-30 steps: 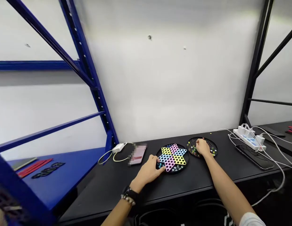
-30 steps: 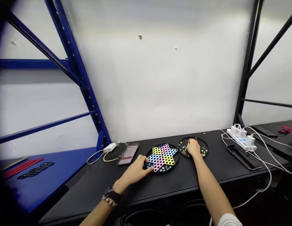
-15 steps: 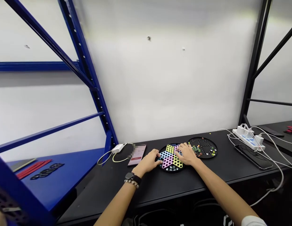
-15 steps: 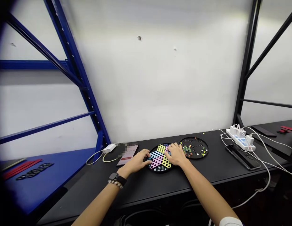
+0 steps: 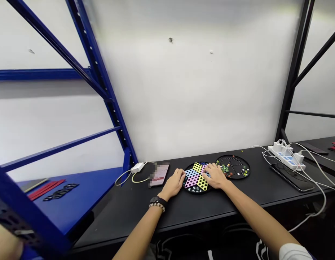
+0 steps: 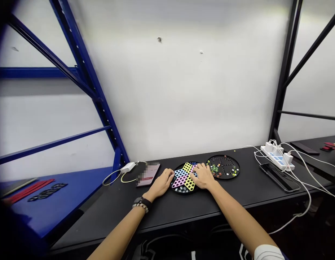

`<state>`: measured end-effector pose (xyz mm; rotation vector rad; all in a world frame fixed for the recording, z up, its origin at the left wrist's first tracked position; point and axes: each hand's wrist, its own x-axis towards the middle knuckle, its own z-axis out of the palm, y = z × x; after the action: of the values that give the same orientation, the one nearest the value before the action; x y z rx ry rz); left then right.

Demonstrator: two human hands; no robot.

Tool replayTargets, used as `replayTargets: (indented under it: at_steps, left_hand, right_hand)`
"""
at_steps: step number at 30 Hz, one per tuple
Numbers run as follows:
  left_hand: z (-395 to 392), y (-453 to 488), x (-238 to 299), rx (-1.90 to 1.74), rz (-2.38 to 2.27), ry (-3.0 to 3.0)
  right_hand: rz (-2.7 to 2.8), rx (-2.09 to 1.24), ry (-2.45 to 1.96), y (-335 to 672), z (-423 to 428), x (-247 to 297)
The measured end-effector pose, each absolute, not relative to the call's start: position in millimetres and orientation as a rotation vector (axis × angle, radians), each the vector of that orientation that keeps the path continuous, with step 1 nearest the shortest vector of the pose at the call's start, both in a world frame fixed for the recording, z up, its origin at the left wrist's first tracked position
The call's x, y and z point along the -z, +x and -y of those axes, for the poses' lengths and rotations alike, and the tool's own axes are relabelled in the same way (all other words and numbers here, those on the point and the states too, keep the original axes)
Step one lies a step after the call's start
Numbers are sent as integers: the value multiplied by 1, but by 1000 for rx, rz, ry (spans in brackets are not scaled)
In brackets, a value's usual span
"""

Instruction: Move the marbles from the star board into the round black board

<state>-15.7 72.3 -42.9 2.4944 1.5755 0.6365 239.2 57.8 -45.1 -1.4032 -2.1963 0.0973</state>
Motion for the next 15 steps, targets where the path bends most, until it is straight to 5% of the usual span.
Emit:
replayTargets:
  at_steps: [8, 15]
  left_hand:
    - [-65, -12, 39, -586, -1733, 2531]
    - [-77, -19, 37, -1026, -1745, 2122]
  right_hand:
    - [2170, -157, -1419, 242, -58, 45]
    - [2147, -137, -1414, 238, -55, 44]
